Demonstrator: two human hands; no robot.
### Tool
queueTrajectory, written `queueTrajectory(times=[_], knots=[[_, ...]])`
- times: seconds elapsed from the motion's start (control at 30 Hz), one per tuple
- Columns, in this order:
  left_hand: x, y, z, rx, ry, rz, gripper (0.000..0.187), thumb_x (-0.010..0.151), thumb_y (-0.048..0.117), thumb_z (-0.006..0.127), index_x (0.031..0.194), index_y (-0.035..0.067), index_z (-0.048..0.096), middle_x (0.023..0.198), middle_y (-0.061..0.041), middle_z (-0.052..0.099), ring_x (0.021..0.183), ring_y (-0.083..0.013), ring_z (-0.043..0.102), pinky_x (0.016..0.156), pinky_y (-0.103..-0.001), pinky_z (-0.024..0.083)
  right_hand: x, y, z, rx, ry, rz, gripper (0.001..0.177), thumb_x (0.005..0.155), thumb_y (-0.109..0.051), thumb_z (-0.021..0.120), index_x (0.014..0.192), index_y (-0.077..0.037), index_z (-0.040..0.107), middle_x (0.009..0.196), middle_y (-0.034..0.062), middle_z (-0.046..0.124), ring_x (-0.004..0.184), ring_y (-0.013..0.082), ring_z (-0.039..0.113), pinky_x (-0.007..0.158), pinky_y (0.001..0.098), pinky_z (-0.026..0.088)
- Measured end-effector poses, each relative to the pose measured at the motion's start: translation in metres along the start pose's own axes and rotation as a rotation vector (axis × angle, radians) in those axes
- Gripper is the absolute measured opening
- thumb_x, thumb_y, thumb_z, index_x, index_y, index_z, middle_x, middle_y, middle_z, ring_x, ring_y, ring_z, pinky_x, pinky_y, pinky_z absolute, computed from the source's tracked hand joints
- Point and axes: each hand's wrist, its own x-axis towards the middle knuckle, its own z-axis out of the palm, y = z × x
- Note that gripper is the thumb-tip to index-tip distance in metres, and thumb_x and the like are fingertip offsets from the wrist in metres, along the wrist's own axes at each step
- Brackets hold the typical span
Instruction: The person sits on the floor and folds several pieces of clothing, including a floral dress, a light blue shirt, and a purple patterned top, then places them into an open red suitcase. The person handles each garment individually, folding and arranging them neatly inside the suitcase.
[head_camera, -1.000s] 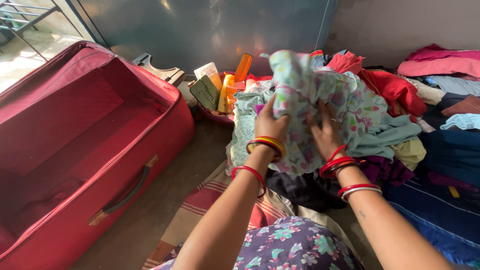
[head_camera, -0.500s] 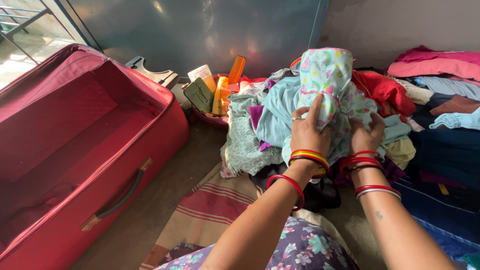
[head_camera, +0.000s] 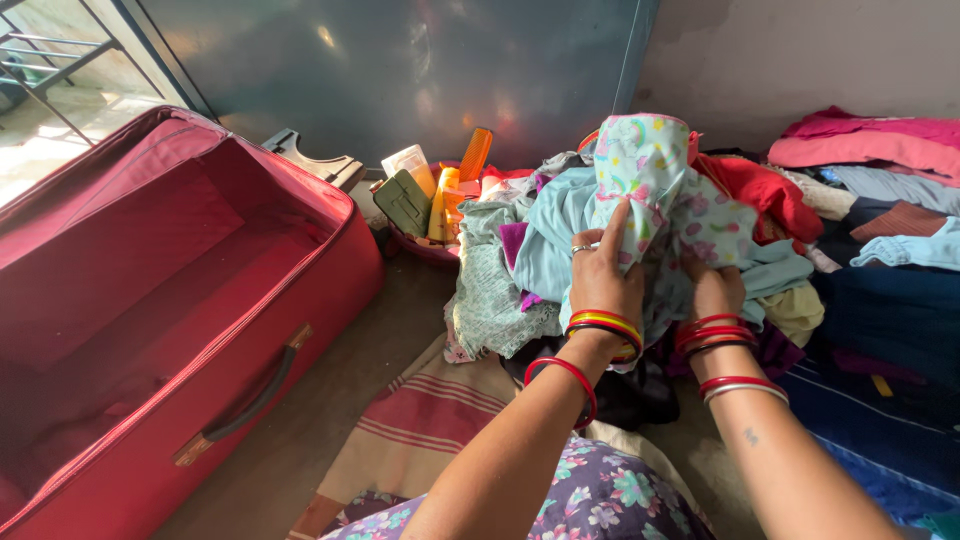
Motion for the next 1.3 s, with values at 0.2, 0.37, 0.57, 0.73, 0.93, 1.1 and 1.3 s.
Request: queueTrajectory(times=[0.2,0.37,0.57,0.73,0.93,1.1,1.3], knots=[[-0.006,-0.002,-0.01,0.008,0.108,0.153,0.073,0.084,-0.002,0.062,0.15,0.027,0.051,0.129,-0.025,0.058,0.112,-0.0445,0.061,0.092,-0.05,0.052,-0.025,-0.036,0.027,0.069,-0.239,-0.293,0.03,0.1,-0.012,0.06,0.127,-0.001,0.064,0.121,0.0056,0.069,0.109,0.0171,0.062,0.098,0.0298,0.048],[-0.021,0.011,-0.032,0.05,0.198,0.366,0.068,0.087,0.001,0.062,0.148,0.031,0.054,0.144,-0.022,0.053,0.132,-0.0422,0.054,0.112,-0.048,0.047,-0.067,-0.077,0.054,0.364,-0.466,-0.158,0.038,0.103,-0.017,0.053,0.139,-0.005,0.055,0.13,0.0043,0.064,0.117,0.0158,0.061,0.102,0.0313,0.048],[-0.025,0.03,-0.065,0.343,0.006,0.404,0.063,0.09,0.025,0.059,0.152,0.03,0.05,0.166,-0.013,0.036,0.153,-0.042,0.03,0.123,-0.062,0.02,-0.112,-0.113,0.07,0.429,-0.668,0.035,0.05,0.105,-0.042,0.05,0.143,-0.01,0.051,0.132,0.0041,0.06,0.119,0.0191,0.06,0.102,0.0367,0.049],[-0.032,0.022,-0.106,0.364,-0.207,0.561,0.068,0.097,0.044,0.052,0.161,0.024,0.038,0.172,-0.014,0.026,0.158,-0.0388,0.024,0.127,-0.06,0.016,-0.111,-0.123,0.077,0.479,-0.634,0.222,0.046,0.108,-0.039,0.05,0.142,-0.008,0.052,0.133,0.009,0.061,0.12,0.0265,0.062,0.104,0.0428,0.052],[-0.053,-0.01,-0.144,0.346,0.006,0.419,0.075,0.097,0.054,0.061,0.16,0.02,0.039,0.17,-0.019,0.029,0.158,-0.0356,0.028,0.127,-0.055,0.018,-0.119,-0.137,0.084,0.675,-0.617,0.348,0.045,0.106,-0.036,0.041,0.143,-0.014,0.053,0.141,0.0046,0.061,0.129,0.0269,0.058,0.112,0.0497,0.045],[-0.011,-0.032,-0.183,-0.126,0.185,0.114,0.094,0.09,0.052,0.072,0.161,0.007,0.03,0.157,-0.026,0.045,0.146,-0.0357,0.046,0.12,-0.044,0.037,-0.133,-0.149,0.088,0.697,-0.731,0.268,0.046,0.108,-0.037,0.041,0.147,-0.013,0.051,0.146,0.0051,0.058,0.134,0.0266,0.055,0.117,0.048,0.042],[-0.014,-0.022,-0.223,-0.238,-0.285,-0.066,0.078,0.075,0.049,0.084,0.132,0.0,0.063,0.121,-0.019,0.076,0.11,-0.0244,0.073,0.093,-0.037,0.058,-0.138,-0.151,0.09,0.643,-0.722,0.204,0.049,0.109,-0.04,0.041,0.145,-0.009,0.053,0.143,0.0073,0.06,0.131,0.026,0.058,0.115,0.0442,0.044]])
